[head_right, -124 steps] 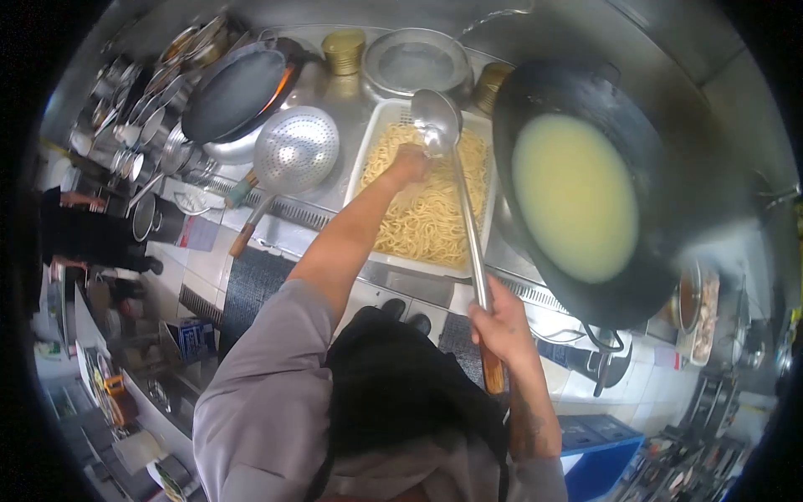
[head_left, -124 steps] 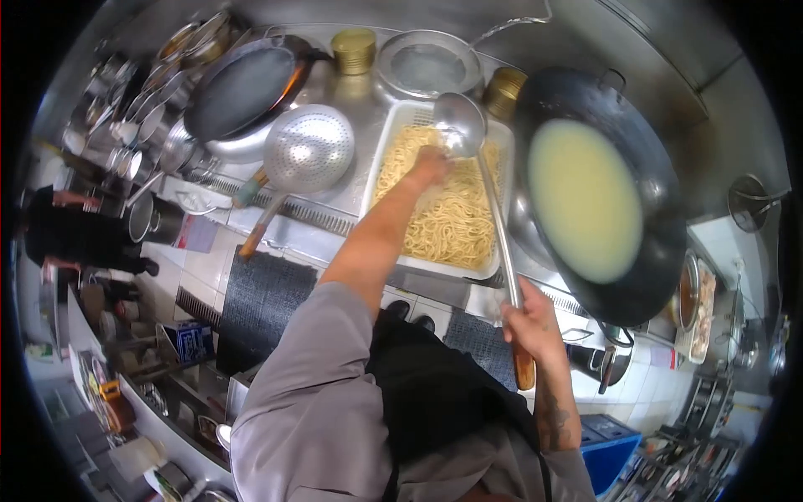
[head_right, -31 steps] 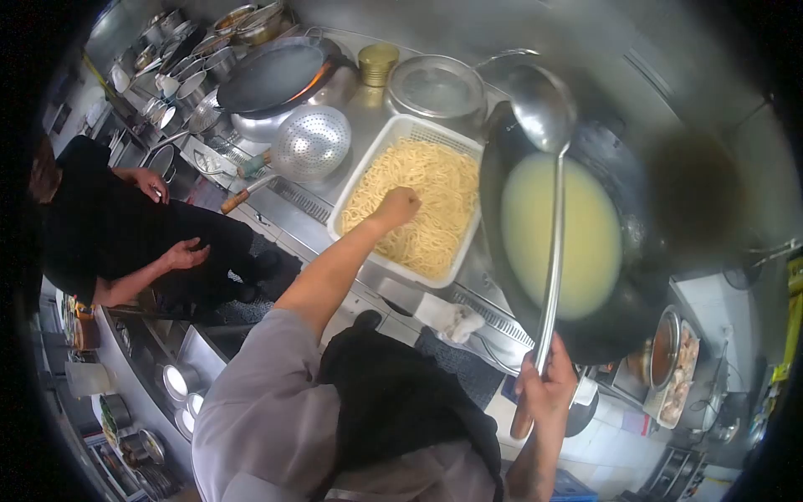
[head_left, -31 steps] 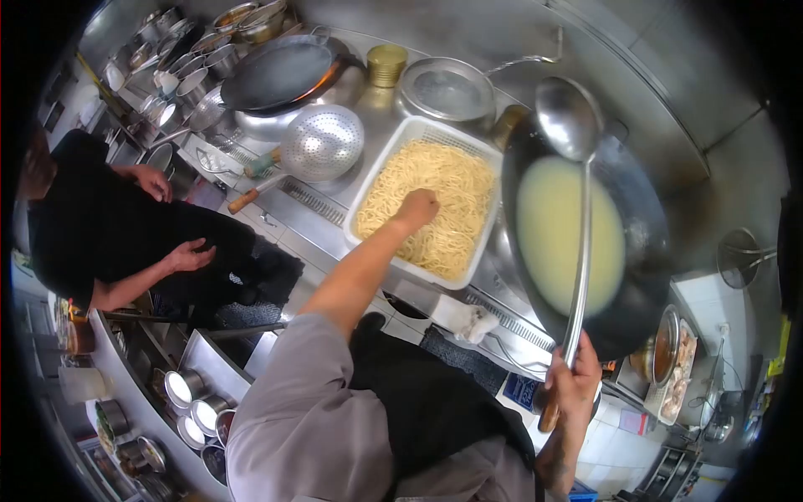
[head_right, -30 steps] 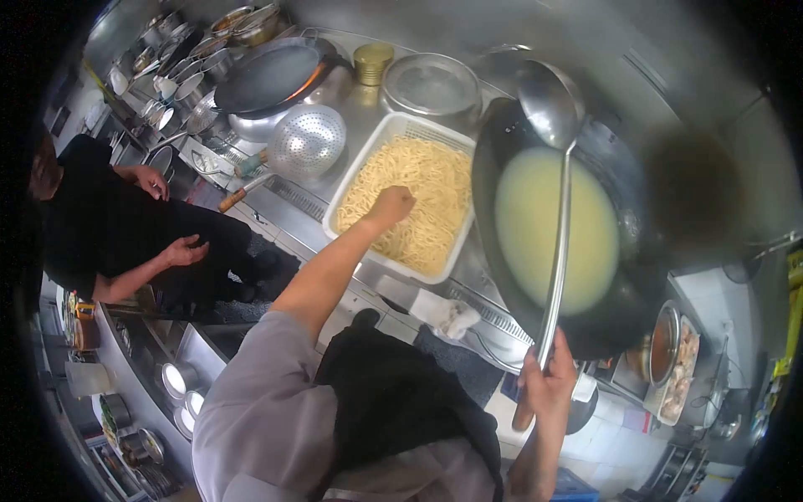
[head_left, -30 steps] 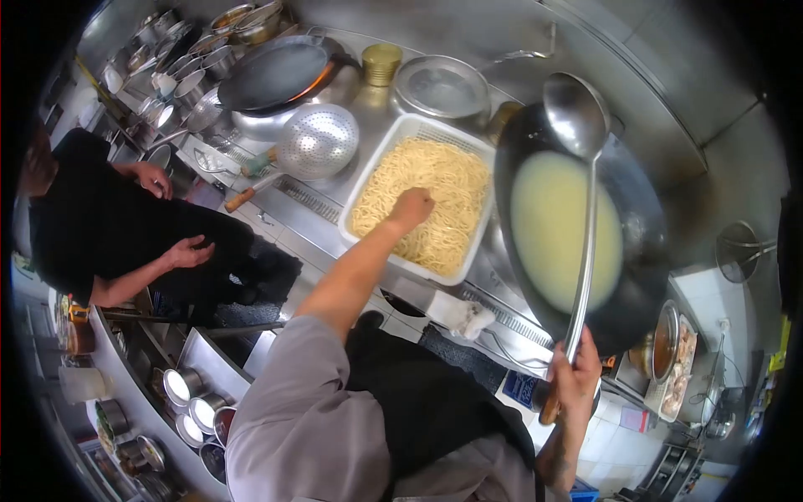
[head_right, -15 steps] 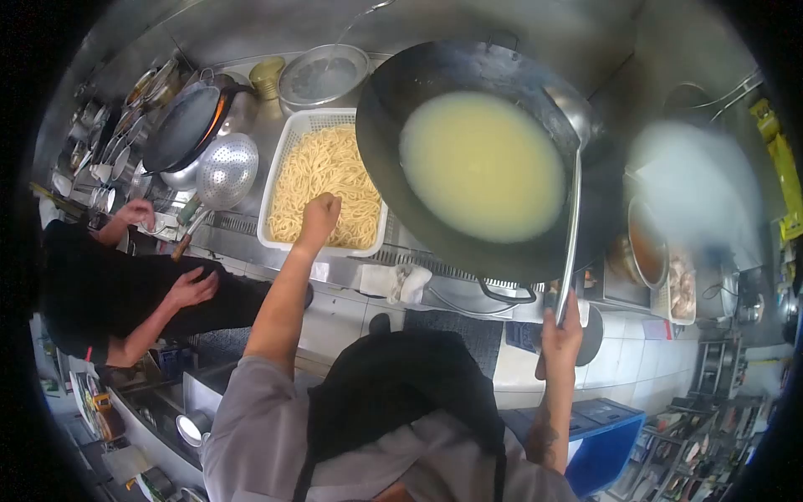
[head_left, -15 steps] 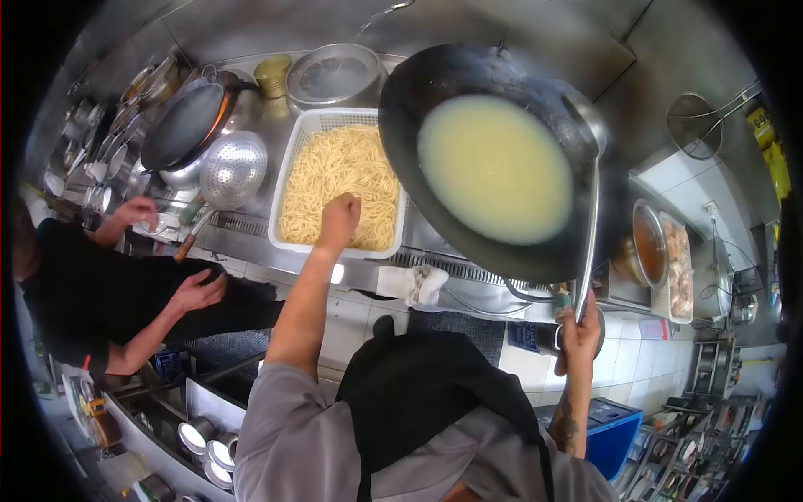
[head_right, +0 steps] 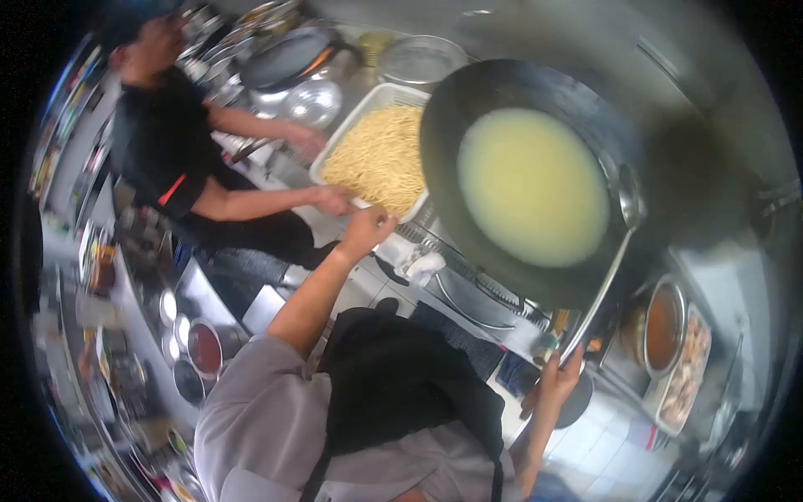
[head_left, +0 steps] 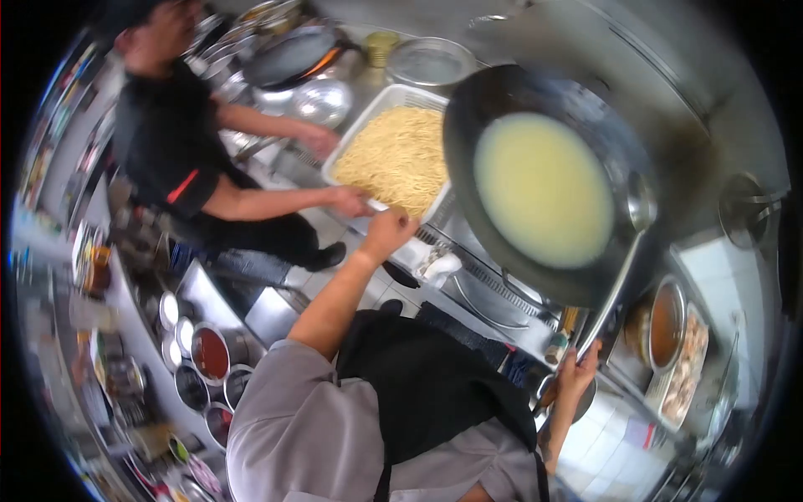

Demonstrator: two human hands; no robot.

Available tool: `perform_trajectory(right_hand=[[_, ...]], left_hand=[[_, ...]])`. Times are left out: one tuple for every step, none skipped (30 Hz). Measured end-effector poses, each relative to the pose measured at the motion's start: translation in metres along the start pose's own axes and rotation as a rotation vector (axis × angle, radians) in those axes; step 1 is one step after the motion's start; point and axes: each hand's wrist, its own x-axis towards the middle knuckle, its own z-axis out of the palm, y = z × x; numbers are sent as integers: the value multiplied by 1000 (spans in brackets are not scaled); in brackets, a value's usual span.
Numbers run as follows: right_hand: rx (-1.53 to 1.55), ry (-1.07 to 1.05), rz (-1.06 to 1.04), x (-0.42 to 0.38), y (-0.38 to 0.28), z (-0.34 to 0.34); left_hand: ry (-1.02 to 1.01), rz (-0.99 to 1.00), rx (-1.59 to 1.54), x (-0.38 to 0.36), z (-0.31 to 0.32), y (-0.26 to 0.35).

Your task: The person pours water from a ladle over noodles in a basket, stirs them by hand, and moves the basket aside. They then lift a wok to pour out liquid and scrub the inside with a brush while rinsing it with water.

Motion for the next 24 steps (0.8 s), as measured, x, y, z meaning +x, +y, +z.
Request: perform_trajectory(right_hand=[[-3, -21, -39, 10, 15, -3], [-6, -42, -77, 19, 31, -7], [-8, -63, -116, 29, 46, -11], [-52, 8, -427, 41, 61, -9], [23, -85, -240, 32, 13, -18], [60, -87, -305, 49, 43, -15], [139, -138, -340, 54, 44, -18], [165, -197, -181, 54, 34, -22], [227, -190, -212, 54, 30, -18], [288, -177, -235, 55, 31, -16], [277, -212, -204, 61, 39, -18], [264, -244, -174, 66, 47, -19], [210, -202, -172, 58, 24, -17], [-173, -87, -596, 50, 1, -27], [-183, -91, -591, 52, -4, -26], [-196, -98, -585, 53, -2, -26], [-167, -82, -699, 62, 12, -23], [-37, -147, -387, 57, 12, -23], [-120, -164, -392, 62, 17, -25], [-207, -177, -397, 68, 22, -27], [-206, -176, -432, 63, 12, -29], [-204, -176, -471, 58, 1, -31], [-202, -175, -509, 53, -10, -33], [-196, -165, -515, 52, -13, -33]], left_hand=[[37, 89, 20, -16, 3, -3], [85, 170, 58, -32, 0, -5], [90, 147, 39, -51, -4, 0], [101, 122, 24, -70, -6, 5], [153, 108, 82, -91, -4, 2], [196, 99, 132, -114, -2, 0], [203, 23, 123, -136, -2, 3], [205, -43, 102, -154, -4, 6], [177, -136, 97, -172, -8, 7], [142, -223, 86, -187, -13, 9], [105, -307, 69, -201, -15, 10], [7, -353, 74, -214, -13, 4], [-93, -397, 74, -226, -9, -7], [-194, -444, 75, -236, -5, -18], [-304, -454, 97, -245, -11, -14], [-418, -466, 115, -253, -21, 0], [-535, -475, 130, -263, -28, 8], [-514, -488, 106, -273, -32, 8], [-498, -500, 80, -284, -34, 9], [-485, -508, 53, -294, -35, 9], [-454, -505, 55, -302, -35, 7], [-379, -483, 42, -311, -33, 3], [-303, -464, 28, -322, -29, -4], [-226, -447, 12, -333, -21, -12]])
